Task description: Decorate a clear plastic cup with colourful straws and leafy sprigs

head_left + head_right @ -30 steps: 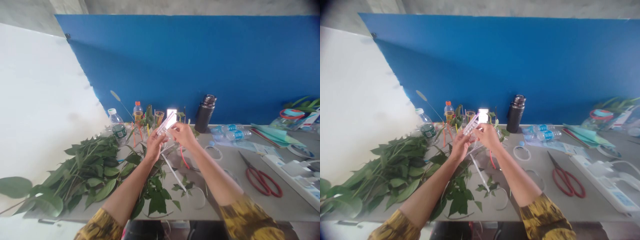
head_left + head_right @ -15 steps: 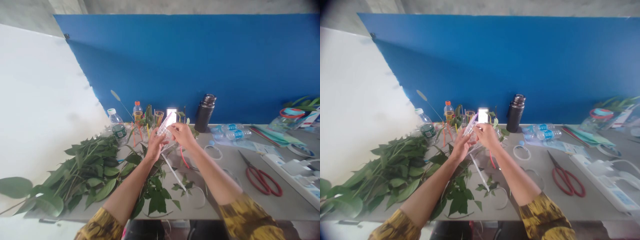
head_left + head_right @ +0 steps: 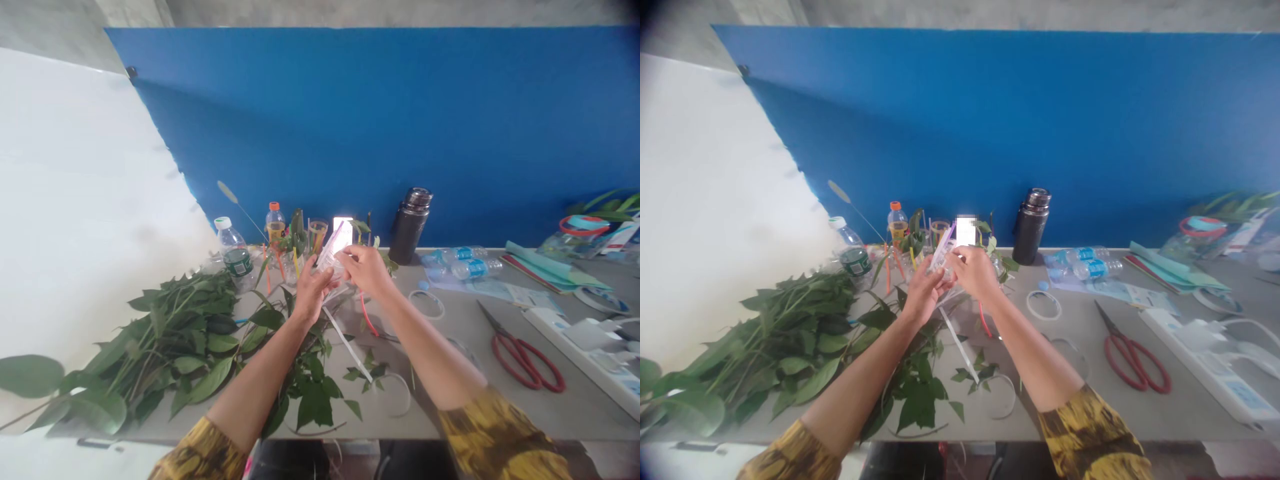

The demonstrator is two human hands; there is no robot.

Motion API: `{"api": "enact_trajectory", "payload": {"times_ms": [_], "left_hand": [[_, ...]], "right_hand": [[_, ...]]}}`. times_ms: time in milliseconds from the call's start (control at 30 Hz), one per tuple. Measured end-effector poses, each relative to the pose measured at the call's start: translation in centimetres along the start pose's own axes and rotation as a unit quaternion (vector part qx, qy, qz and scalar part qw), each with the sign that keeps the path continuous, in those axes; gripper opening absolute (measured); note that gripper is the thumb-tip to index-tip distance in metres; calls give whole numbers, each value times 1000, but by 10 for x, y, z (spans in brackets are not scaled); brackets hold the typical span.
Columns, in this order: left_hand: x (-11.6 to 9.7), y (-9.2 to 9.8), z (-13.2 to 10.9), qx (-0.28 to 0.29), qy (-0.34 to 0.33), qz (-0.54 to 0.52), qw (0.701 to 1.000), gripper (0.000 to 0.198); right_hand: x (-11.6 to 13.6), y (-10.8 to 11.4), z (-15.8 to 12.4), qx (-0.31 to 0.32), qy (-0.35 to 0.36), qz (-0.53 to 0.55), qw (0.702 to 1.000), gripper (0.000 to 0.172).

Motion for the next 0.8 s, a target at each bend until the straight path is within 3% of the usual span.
{"api": "enact_trajectory", "payload": {"times_ms": [167, 367, 633, 800], "left_hand": [[-4, -3, -1, 76, 9, -49, 996, 67], [-4, -4, -1, 85, 23, -46, 995, 49], [-1, -1, 2, 45, 14, -44, 998, 57], [-6, -4, -3, 91, 20, -77, 993, 68]], "right_hand": [[4, 4, -2, -6, -4, -10, 1000, 24], [6, 14, -1, -19, -6, -19, 1000, 23], [4, 12, 1, -3, -3, -28, 1000, 22], [3, 13, 1, -17, -10, -42, 999, 19]]}}
Point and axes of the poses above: each hand's wrist, its own z-axis towards the middle knuckle, its own y-axis out of the back of the hand, x = y × z, the point moved 1 cm from there along z, towards the middle knuckle, and after that the axes turned 10 degrees about -y, right-handed, at the moved point
